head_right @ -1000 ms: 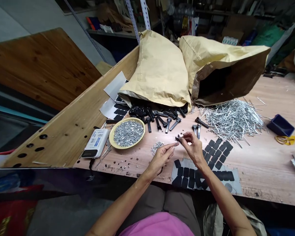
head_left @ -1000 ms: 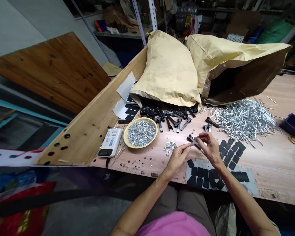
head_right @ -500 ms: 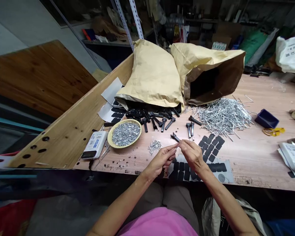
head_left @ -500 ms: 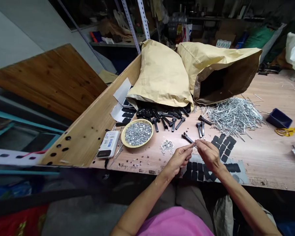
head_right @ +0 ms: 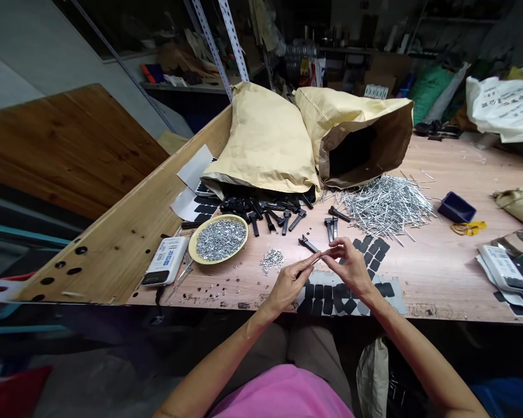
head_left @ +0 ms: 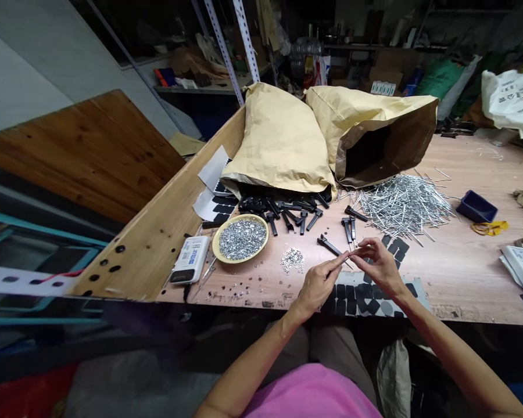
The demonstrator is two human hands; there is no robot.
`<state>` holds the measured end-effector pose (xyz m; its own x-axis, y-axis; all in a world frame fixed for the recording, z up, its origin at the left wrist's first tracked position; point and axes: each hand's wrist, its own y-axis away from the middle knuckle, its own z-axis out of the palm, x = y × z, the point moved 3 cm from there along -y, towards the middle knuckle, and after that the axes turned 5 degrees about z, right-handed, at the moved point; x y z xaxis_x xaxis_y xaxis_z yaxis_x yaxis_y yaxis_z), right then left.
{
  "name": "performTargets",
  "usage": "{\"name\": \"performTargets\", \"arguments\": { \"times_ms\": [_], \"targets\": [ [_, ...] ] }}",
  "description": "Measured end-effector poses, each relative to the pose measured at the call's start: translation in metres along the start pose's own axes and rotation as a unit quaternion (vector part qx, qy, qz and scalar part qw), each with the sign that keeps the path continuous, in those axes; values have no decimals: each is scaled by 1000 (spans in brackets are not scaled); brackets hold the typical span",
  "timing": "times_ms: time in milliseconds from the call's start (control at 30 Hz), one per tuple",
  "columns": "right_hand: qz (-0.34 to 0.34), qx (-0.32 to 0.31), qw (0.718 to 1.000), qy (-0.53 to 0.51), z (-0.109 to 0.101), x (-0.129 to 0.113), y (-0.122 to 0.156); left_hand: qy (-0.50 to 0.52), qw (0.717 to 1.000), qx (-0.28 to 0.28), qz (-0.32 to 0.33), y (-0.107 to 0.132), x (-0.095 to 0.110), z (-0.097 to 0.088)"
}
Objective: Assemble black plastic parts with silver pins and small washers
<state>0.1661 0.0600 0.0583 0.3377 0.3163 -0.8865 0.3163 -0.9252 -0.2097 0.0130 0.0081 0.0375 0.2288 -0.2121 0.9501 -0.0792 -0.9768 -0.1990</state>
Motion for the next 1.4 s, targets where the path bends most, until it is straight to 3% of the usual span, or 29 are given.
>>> {"name": "performTargets", "arguments": {
  "times_ms": [133,233,367,533,633,800,933,1167,1267,1400],
  "targets": [
    [111,-34,988,-101,2,4,-4,-56,997,-17,42,1,0,-1],
    [105,-48,989,-97,5,1,-3,-29,998,-7,46,1,-1,-3],
    [-9,-14,999,50,9,-9,3,39,999,21,11,-1,0,-6],
    [-207,88,955,191,18,-20,12,133,989,46,-45,-2,-4,-5],
    [-237,109,943,208,21,-19,13,178,979,51,-82,0,-7,-2],
    [-168,90,960,203,17,-12,7,272,949,23,-158,-1,-8,-4],
    [-80,74,970,219,10,16,6,291,935,67,-192,-2,-14,-24],
    [12,48,974,221,9,77,54,264,926,135,-234,12,-38,-47],
    [37,59,972,222,1,81,67,256,922,166,-238,16,-42,-54],
    [74,74,960,259,-32,75,70,252,919,202,-226,19,-40,-65]
  ]
}}
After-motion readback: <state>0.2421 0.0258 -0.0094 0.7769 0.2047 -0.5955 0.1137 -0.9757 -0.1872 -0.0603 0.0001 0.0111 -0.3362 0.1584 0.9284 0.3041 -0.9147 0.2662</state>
